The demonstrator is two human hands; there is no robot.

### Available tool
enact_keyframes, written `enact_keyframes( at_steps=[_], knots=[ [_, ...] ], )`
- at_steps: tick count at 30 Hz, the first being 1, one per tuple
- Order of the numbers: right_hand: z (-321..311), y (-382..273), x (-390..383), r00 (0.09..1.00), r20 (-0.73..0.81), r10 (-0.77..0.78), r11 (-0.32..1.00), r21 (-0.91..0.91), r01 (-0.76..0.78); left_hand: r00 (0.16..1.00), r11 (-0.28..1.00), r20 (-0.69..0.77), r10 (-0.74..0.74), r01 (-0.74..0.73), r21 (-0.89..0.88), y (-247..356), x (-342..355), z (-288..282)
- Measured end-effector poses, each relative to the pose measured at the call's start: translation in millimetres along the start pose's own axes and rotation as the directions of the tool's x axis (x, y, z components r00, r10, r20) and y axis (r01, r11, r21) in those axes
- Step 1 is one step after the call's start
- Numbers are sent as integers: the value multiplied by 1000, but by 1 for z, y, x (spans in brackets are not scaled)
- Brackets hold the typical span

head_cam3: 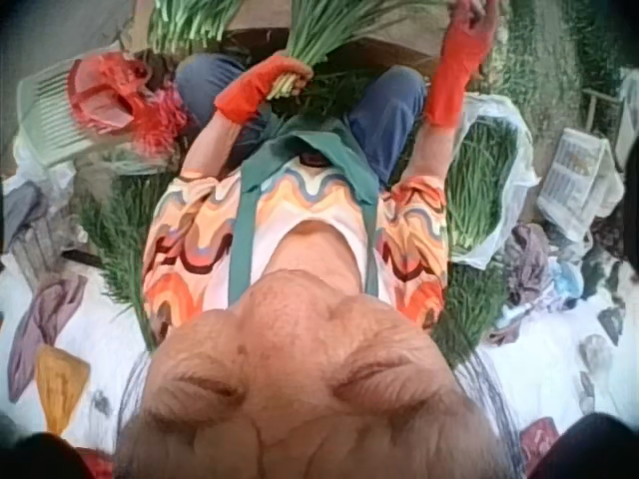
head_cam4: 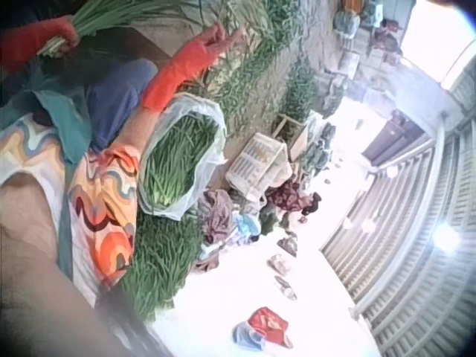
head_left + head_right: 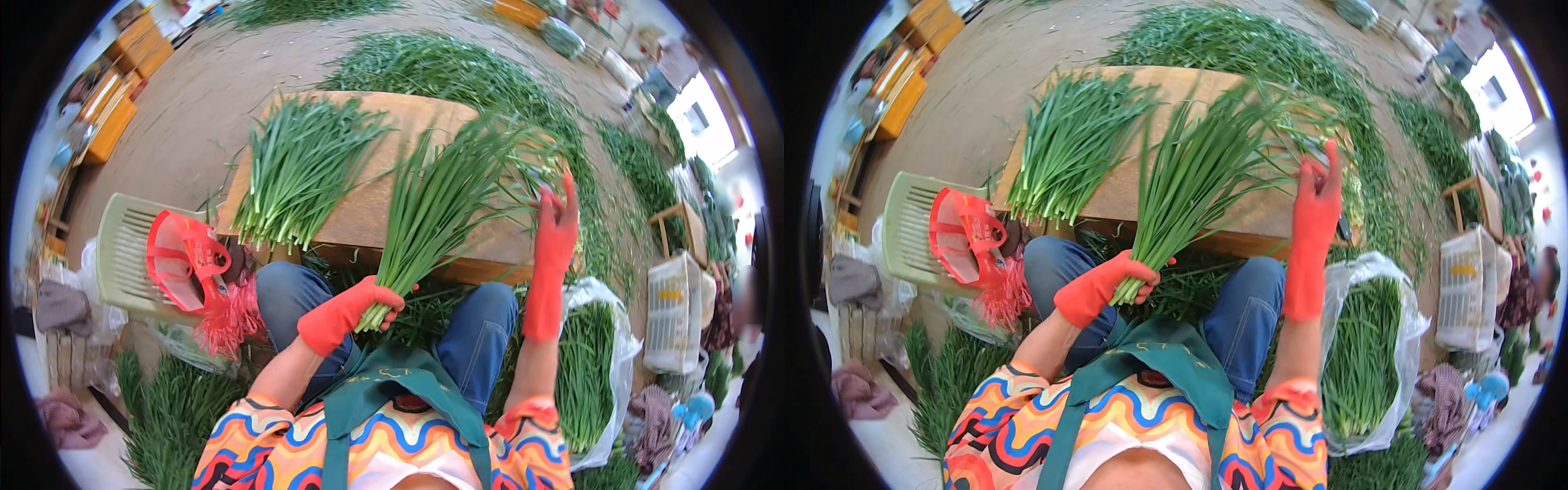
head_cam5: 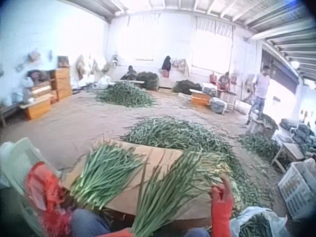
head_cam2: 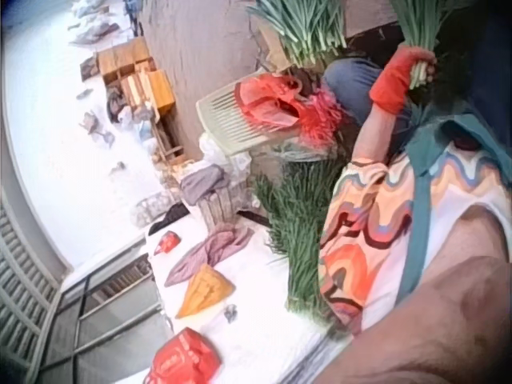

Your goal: The person gathers green onions, aligns them into neat bundles, and ties them with red rubber bands. The person places the finished bundles on a wooden table and continues processing more onions from a large pile.

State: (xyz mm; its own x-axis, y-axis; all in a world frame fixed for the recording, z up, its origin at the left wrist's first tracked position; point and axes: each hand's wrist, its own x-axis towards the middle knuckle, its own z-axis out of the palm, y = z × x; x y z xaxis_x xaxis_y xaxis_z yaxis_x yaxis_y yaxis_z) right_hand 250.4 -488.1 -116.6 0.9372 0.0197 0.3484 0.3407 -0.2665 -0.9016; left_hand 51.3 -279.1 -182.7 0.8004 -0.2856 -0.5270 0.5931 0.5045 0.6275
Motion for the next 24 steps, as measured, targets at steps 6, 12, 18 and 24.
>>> enact_keyframes(
  at_steps=[6, 12, 18, 24],
  knots=[
    [47, 12, -106, 321, 830, 457, 804, -230, -549, 999, 999, -38, 12, -14, -45, 24, -4, -13],
    [143, 20, -124, 644, 735, -214, 880, -141, 454, 958, 939, -45, 283, -267, 216, 120, -45, -7],
    [152, 96, -198, 195, 969, -154, 692, -36, 721, 890, 892, -80, 449, -442, 91, 199, -67, -58],
    [96, 52, -181, 235, 861, 451, 858, -491, 154, 917, 951, -266, 298, -260, 169, 179, -65, -123]
  ],
)
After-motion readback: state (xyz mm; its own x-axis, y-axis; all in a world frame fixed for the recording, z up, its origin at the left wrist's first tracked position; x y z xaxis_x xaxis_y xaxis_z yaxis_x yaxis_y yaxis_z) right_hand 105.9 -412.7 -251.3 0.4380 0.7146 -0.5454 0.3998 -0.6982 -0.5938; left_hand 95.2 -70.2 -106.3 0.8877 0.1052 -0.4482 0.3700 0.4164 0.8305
